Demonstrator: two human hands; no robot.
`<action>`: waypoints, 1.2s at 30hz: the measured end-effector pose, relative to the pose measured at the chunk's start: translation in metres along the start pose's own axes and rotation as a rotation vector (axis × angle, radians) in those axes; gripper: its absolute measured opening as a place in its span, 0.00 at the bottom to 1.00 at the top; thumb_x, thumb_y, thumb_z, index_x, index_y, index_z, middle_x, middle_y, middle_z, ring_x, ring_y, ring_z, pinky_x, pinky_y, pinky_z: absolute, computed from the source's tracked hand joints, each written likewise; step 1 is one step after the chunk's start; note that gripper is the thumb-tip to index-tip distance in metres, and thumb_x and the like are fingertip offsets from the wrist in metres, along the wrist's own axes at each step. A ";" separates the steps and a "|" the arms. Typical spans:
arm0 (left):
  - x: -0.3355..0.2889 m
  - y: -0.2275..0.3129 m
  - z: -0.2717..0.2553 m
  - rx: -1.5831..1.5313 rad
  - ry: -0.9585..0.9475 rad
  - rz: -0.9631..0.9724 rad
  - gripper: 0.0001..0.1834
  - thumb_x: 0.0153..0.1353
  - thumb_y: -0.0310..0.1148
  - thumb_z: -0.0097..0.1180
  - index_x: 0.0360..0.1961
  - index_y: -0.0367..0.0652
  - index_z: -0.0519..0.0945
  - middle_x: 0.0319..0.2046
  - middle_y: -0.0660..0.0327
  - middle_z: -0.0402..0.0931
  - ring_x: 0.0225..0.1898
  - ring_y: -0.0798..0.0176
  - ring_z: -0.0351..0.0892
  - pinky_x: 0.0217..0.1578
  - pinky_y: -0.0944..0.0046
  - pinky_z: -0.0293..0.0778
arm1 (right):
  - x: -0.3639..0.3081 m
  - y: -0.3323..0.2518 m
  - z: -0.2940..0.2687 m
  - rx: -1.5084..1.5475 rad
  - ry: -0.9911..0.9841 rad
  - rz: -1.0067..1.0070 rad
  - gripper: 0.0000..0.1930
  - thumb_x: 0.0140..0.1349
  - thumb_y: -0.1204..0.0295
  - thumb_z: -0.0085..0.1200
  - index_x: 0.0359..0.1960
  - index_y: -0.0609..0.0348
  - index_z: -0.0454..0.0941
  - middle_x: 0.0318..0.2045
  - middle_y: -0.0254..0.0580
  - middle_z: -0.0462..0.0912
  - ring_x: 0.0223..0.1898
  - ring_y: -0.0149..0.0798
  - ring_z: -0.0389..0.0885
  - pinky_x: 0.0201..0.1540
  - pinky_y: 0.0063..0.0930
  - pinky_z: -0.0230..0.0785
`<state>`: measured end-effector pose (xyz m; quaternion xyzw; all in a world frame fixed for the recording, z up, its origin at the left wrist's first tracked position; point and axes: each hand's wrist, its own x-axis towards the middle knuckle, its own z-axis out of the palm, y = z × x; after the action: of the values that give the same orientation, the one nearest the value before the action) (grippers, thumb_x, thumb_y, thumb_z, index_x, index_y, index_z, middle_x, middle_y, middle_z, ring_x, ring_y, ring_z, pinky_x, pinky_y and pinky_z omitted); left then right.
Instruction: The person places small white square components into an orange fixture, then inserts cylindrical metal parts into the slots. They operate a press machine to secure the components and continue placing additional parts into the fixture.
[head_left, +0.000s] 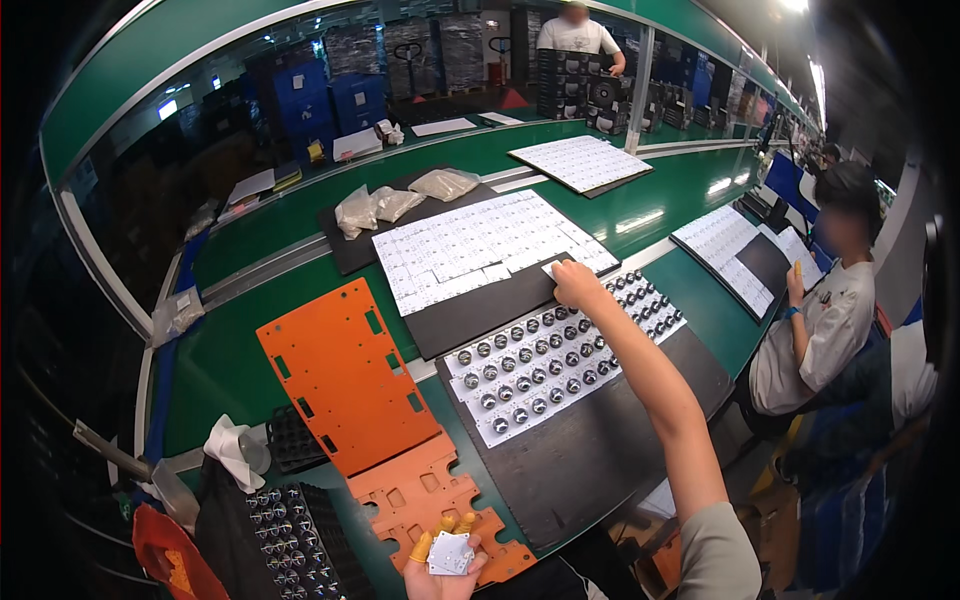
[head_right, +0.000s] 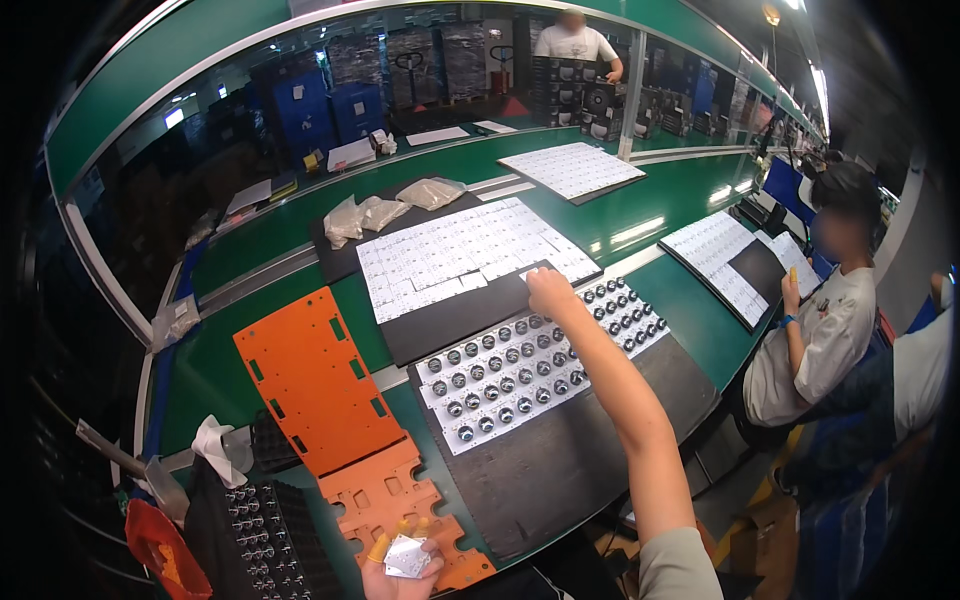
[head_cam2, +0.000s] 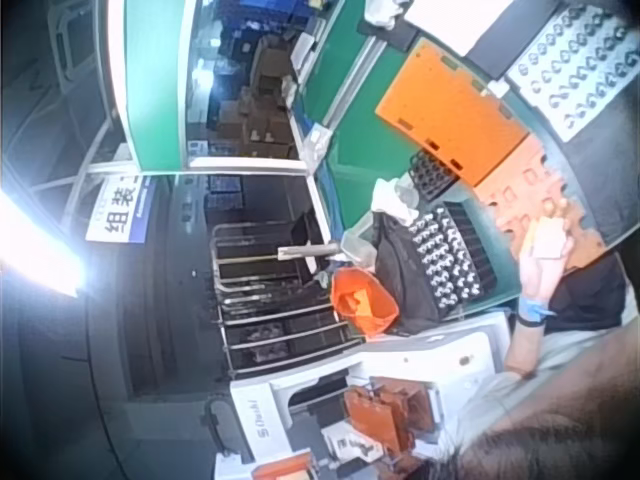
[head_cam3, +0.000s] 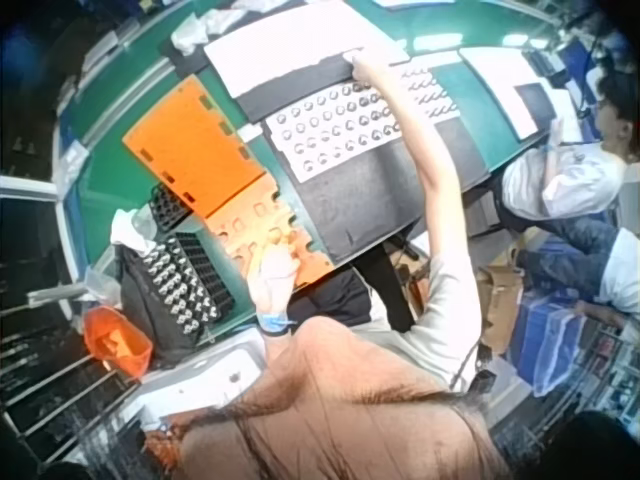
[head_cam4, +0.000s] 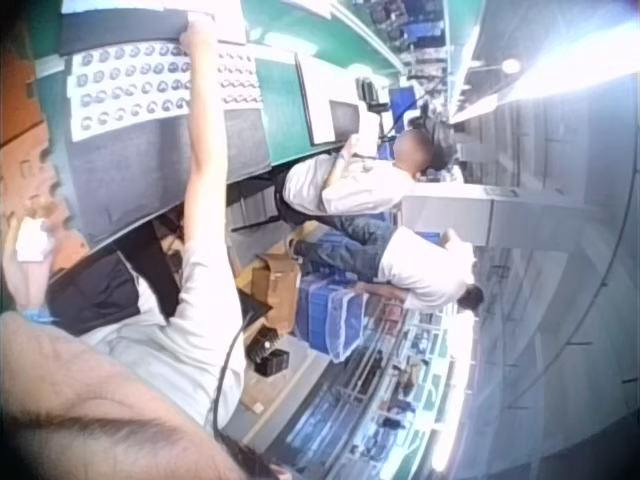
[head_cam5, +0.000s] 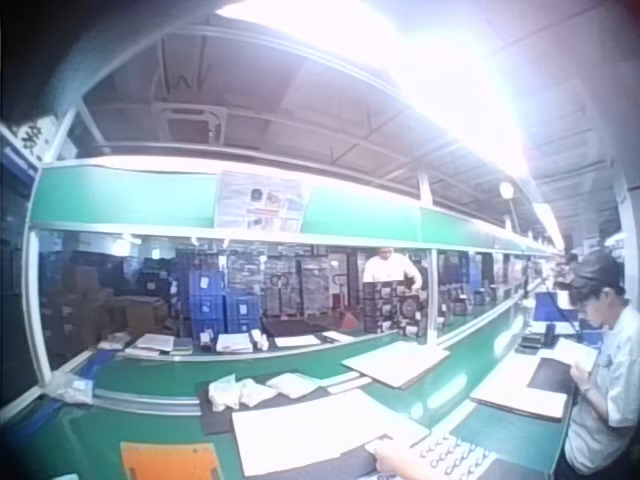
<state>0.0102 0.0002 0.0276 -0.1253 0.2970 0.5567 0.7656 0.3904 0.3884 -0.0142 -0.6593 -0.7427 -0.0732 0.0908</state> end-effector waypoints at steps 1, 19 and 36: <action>0.002 0.000 -0.006 -0.026 -0.044 -0.015 0.16 0.75 0.41 0.43 0.47 0.40 0.75 0.32 0.59 0.75 0.35 0.60 0.73 0.34 0.59 0.71 | 0.001 0.000 0.002 0.008 0.023 0.026 0.10 0.57 0.79 0.50 0.40 0.68 0.75 0.37 0.59 0.82 0.41 0.57 0.83 0.45 0.47 0.77; 0.005 0.003 -0.012 -0.031 0.028 -0.015 0.20 0.75 0.44 0.44 0.44 0.36 0.78 0.37 0.49 0.79 0.32 0.56 0.75 0.34 0.59 0.73 | 0.025 0.002 0.029 -0.161 0.290 0.023 0.10 0.57 0.83 0.52 0.42 0.71 0.75 0.37 0.59 0.82 0.35 0.54 0.86 0.38 0.42 0.81; 0.029 0.001 -0.039 -0.074 -0.225 -0.048 0.25 0.72 0.45 0.43 0.59 0.36 0.75 0.58 0.48 0.72 0.43 0.54 0.66 0.35 0.59 0.65 | 0.021 -0.009 0.013 -0.108 0.119 -0.087 0.09 0.52 0.82 0.56 0.36 0.61 0.76 0.33 0.54 0.85 0.38 0.55 0.86 0.41 0.44 0.80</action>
<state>0.0027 0.0033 -0.0204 -0.0974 0.1853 0.5593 0.8021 0.3783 0.4104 -0.0220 -0.6250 -0.7588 -0.1561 0.0959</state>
